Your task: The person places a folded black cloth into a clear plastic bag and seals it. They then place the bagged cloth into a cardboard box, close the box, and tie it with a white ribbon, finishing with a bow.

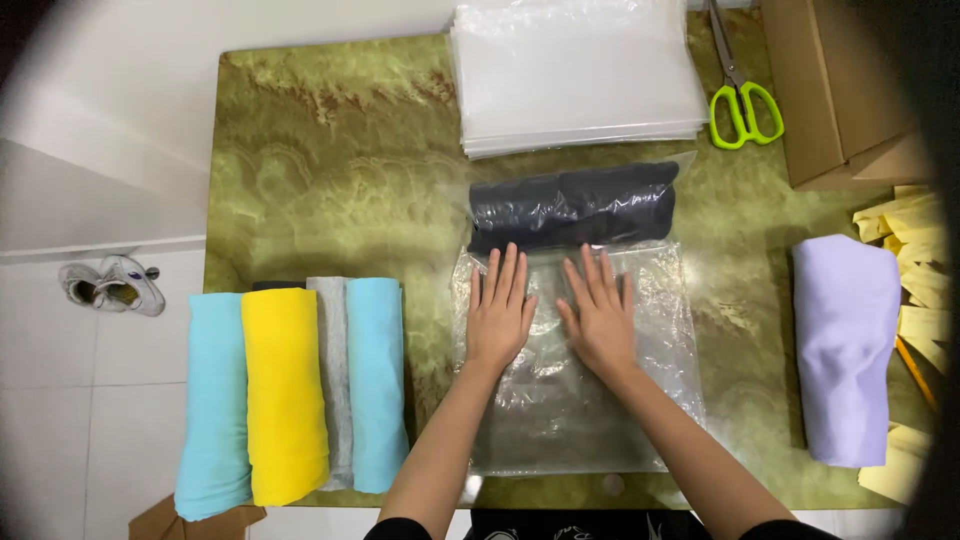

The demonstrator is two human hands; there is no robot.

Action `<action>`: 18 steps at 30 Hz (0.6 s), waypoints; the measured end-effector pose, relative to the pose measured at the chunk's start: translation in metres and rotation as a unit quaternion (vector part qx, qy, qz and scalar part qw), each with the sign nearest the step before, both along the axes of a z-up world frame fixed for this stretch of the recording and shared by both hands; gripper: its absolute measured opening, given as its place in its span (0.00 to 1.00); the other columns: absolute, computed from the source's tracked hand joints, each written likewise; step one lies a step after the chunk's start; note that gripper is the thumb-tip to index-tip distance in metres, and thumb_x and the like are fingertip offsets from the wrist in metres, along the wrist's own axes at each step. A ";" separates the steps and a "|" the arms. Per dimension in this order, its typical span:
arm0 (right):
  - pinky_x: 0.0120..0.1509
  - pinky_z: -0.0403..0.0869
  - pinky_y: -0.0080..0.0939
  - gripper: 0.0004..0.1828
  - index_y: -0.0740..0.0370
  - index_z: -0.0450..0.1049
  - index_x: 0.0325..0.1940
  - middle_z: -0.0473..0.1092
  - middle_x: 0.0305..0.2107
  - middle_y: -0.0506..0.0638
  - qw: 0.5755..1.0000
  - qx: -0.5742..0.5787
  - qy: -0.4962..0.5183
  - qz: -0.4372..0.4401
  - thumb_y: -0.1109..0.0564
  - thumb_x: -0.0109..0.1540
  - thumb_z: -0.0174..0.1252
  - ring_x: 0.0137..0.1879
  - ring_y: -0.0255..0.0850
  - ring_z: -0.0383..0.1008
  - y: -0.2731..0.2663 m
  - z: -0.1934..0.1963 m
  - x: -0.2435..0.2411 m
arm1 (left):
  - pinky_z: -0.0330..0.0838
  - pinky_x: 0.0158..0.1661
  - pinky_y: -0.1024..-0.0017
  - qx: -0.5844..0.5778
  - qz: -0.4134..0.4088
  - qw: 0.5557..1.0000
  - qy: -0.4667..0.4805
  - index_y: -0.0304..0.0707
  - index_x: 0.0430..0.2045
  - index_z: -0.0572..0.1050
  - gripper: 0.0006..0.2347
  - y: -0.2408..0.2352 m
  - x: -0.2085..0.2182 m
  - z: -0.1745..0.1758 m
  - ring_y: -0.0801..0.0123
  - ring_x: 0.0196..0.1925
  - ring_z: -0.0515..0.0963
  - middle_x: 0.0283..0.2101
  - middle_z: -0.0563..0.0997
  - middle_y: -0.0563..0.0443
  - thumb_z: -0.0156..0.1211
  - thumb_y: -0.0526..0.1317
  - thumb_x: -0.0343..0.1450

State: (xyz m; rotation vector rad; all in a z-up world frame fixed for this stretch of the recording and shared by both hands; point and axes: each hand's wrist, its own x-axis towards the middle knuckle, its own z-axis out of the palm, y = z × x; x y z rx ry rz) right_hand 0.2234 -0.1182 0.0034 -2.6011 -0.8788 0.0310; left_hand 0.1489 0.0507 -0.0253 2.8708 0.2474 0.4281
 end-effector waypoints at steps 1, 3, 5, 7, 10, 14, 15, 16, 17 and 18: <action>0.83 0.43 0.70 0.36 0.41 0.53 0.84 0.42 0.83 0.46 1.000 0.000 0.002 -0.001 0.42 0.72 0.51 0.86 0.50 0.39 0.004 -0.007 -0.004 | 0.37 0.78 0.48 0.000 -0.001 1.000 0.002 0.45 0.79 0.51 0.28 -0.001 -0.001 -0.001 0.57 0.85 0.44 0.84 0.46 0.50 0.44 0.50 0.81; 0.84 0.45 0.67 0.33 0.37 0.56 0.83 0.55 0.78 0.41 0.999 -0.015 -0.015 0.032 0.38 0.72 0.48 0.85 0.44 0.48 0.014 -0.021 -0.013 | 0.47 0.77 0.52 -0.014 -0.039 0.998 -0.055 0.43 0.72 0.65 0.25 -0.003 -0.003 -0.002 0.60 0.81 0.58 0.79 0.62 0.51 0.54 0.44 0.77; 0.84 0.46 0.67 0.33 0.37 0.56 0.83 0.55 0.79 0.38 0.999 -0.018 -0.020 0.029 0.38 0.72 0.49 0.85 0.44 0.48 0.015 -0.020 -0.010 | 0.46 0.77 0.52 -0.027 -0.040 0.998 -0.033 0.44 0.73 0.64 0.26 0.005 -0.004 -0.001 0.61 0.81 0.58 0.79 0.62 0.53 0.53 0.47 0.78; 0.84 0.47 0.67 0.34 0.36 0.56 0.83 0.55 0.79 0.36 0.999 -0.022 -0.027 0.027 0.37 0.72 0.49 0.84 0.43 0.49 0.008 -0.021 0.000 | 0.46 0.77 0.51 -0.039 -0.041 0.998 -0.013 0.44 0.74 0.62 0.26 0.015 -0.005 -0.002 0.63 0.81 0.57 0.79 0.62 0.54 0.52 0.49 0.78; 0.84 0.47 0.68 0.33 0.35 0.56 0.83 0.55 0.79 0.35 0.999 -0.039 -0.021 -0.012 0.37 0.73 0.47 0.84 0.43 0.50 -0.024 -0.021 0.023 | 0.41 0.78 0.52 -0.061 -0.049 0.995 0.064 0.51 0.76 0.59 0.28 0.029 -0.009 -0.006 0.66 0.83 0.52 0.80 0.58 0.60 0.51 0.55 0.78; 0.85 0.46 0.66 0.32 0.39 0.56 0.84 0.54 0.80 0.39 0.995 -0.061 0.013 -0.075 0.36 0.75 0.42 0.85 0.44 0.48 -0.071 -0.012 0.038 | 0.40 0.79 0.53 -0.055 -0.020 0.994 0.097 0.54 0.78 0.55 0.30 0.035 -0.027 -0.002 0.68 0.83 0.50 0.82 0.54 0.60 0.43 0.59 0.80; 0.85 0.47 0.66 0.33 0.40 0.56 0.84 0.52 0.81 0.40 0.993 -0.061 0.008 -0.102 0.39 0.74 0.44 0.85 0.44 0.47 -0.081 -0.010 0.039 | 0.40 0.79 0.54 -0.062 0.001 0.993 0.096 0.52 0.79 0.54 0.30 0.036 -0.032 0.001 0.68 0.84 0.49 0.82 0.52 0.58 0.42 0.59 0.80; 0.85 0.47 0.66 0.33 0.40 0.56 0.84 0.52 0.81 0.40 0.993 -0.059 0.007 -0.103 0.39 0.74 0.44 0.85 0.44 0.47 -0.080 -0.013 0.035 | 0.40 0.79 0.54 -0.060 0.000 0.994 0.095 0.52 0.79 0.54 0.30 0.036 -0.036 0.002 0.68 0.84 0.49 0.82 0.52 0.58 0.42 0.59 0.80; 0.85 0.46 0.69 0.33 0.45 0.56 0.84 0.52 0.81 0.44 0.990 -0.056 -0.002 -0.132 0.41 0.75 0.45 0.86 0.47 0.46 -0.082 -0.016 0.029 | 0.39 0.79 0.53 -0.060 0.024 0.993 0.099 0.49 0.79 0.53 0.30 0.034 -0.041 0.002 0.65 0.84 0.48 0.83 0.52 0.55 0.42 0.58 0.81; 0.85 0.45 0.71 0.32 0.49 0.56 0.85 0.51 0.82 0.48 0.985 -0.054 -0.010 -0.162 0.44 0.75 0.46 0.86 0.50 0.45 -0.084 -0.020 0.023 | 0.38 0.79 0.53 -0.059 0.047 0.992 0.102 0.46 0.79 0.53 0.30 0.032 -0.047 0.002 0.63 0.84 0.47 0.83 0.52 0.52 0.43 0.57 0.81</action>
